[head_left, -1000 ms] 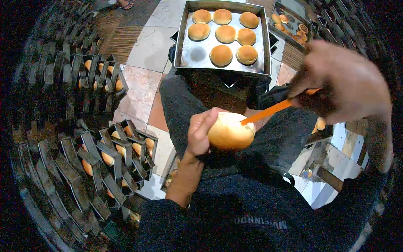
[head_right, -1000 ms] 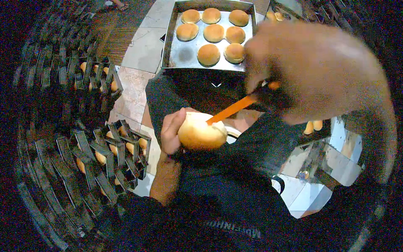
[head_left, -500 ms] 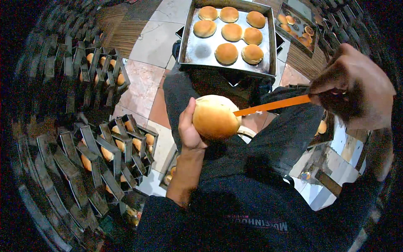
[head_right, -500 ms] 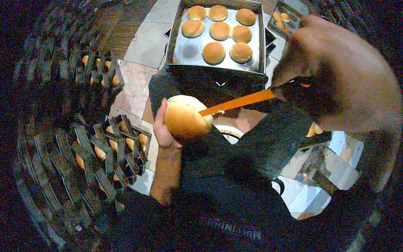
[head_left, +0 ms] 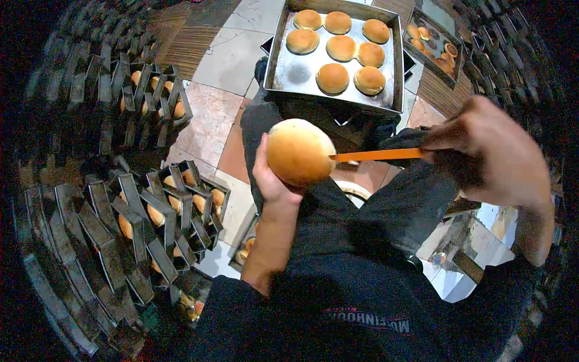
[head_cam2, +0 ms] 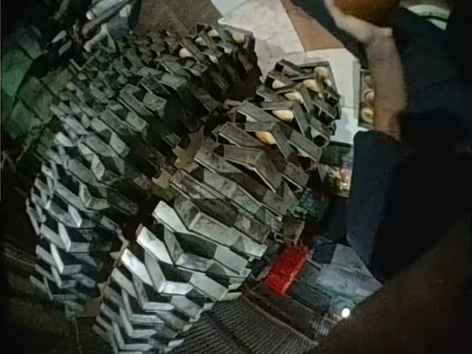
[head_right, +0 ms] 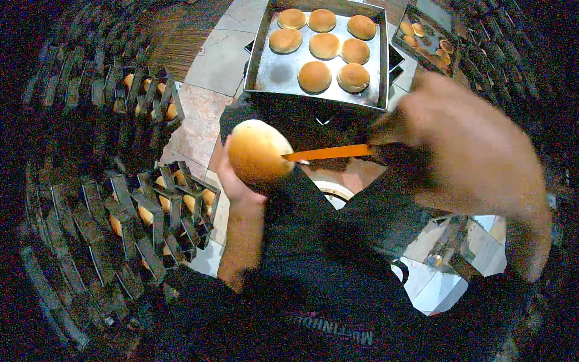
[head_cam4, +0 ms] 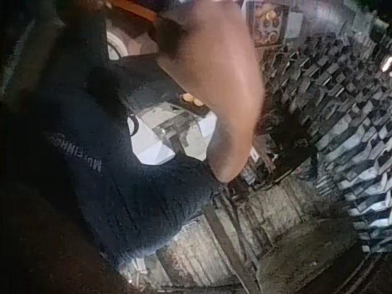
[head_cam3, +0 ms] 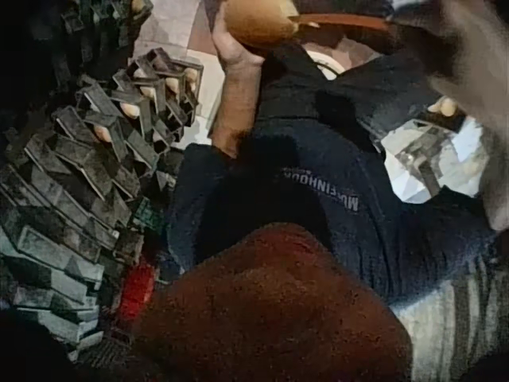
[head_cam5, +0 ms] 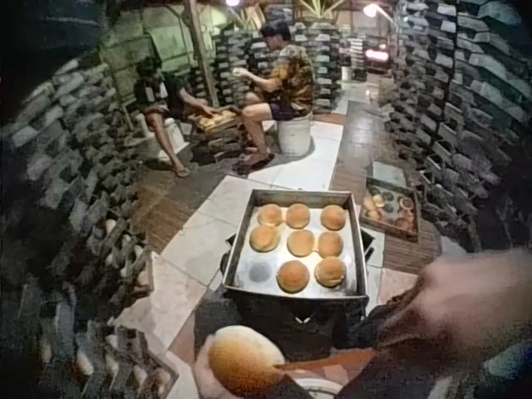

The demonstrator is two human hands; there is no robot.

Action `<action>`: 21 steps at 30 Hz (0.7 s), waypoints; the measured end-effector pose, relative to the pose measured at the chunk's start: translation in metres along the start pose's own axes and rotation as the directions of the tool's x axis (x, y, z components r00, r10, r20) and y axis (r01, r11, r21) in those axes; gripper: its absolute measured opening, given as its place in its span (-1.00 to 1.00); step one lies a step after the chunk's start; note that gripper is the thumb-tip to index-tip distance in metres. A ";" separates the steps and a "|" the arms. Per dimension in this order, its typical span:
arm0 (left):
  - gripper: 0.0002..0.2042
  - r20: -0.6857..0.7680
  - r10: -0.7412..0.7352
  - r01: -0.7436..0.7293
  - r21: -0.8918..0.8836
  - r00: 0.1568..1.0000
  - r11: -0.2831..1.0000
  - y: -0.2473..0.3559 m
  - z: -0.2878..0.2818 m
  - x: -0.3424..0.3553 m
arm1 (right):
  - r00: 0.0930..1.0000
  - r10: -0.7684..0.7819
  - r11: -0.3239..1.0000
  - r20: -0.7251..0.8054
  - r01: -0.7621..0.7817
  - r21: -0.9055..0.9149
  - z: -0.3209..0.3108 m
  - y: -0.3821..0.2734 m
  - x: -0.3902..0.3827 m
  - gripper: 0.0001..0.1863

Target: Slicing and prepping bread rolls on a tray in a bakery production environment.

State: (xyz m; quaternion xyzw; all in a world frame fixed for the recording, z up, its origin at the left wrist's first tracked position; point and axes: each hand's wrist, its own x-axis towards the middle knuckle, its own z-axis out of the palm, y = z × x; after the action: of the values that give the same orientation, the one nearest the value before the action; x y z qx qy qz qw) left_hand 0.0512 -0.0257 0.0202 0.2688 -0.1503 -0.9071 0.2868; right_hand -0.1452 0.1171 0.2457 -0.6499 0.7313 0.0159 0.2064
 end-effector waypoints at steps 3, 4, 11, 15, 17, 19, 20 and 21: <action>-0.57 -0.016 0.065 -0.065 -0.001 0.998 0.998 0.000 0.000 0.001 | 0.920 0.125 0.967 0.370 -0.196 0.161 -0.003 0.008 0.000 -0.70; -0.57 -0.171 0.099 -0.084 0.094 0.980 0.992 0.000 0.005 -0.002 | 0.985 0.097 0.990 0.143 -0.110 0.091 0.024 0.011 -0.002 -0.67; -0.58 -0.041 0.113 -0.114 -0.041 0.993 0.993 -0.007 0.002 0.018 | 0.961 0.152 0.981 0.230 -0.176 0.084 0.013 0.003 -0.006 -0.65; -0.61 -0.200 0.134 -0.151 -0.072 0.971 0.986 0.000 0.002 0.015 | 0.997 -0.035 0.987 0.061 0.025 0.159 0.044 -0.001 0.022 -0.70; -0.61 -0.258 0.125 -0.147 -0.067 0.958 0.987 0.011 -0.001 0.020 | 0.996 0.050 0.967 0.078 -0.068 0.246 0.048 -0.005 0.022 -0.69; -0.60 -0.313 0.117 -0.144 -0.064 0.943 0.987 0.018 -0.001 0.028 | 1.000 -0.004 0.969 0.004 0.003 0.249 0.055 0.006 0.011 -0.69; -0.60 -0.387 0.143 -0.173 -0.043 0.911 0.984 0.020 -0.002 0.033 | 1.000 0.008 0.964 -0.027 0.000 0.268 0.060 0.010 0.009 -0.70; -0.59 -0.457 0.168 -0.200 -0.021 0.874 0.980 0.022 -0.004 0.040 | 0.998 0.022 0.958 -0.059 -0.004 0.286 0.062 0.013 0.008 -0.71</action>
State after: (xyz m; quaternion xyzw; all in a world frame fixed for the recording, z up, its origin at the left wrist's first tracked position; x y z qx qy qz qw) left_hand 0.0355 -0.0677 0.0105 0.4472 -0.0736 -0.7927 0.4077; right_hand -0.1410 0.1302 0.1831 -0.6085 0.7362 -0.1087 0.2753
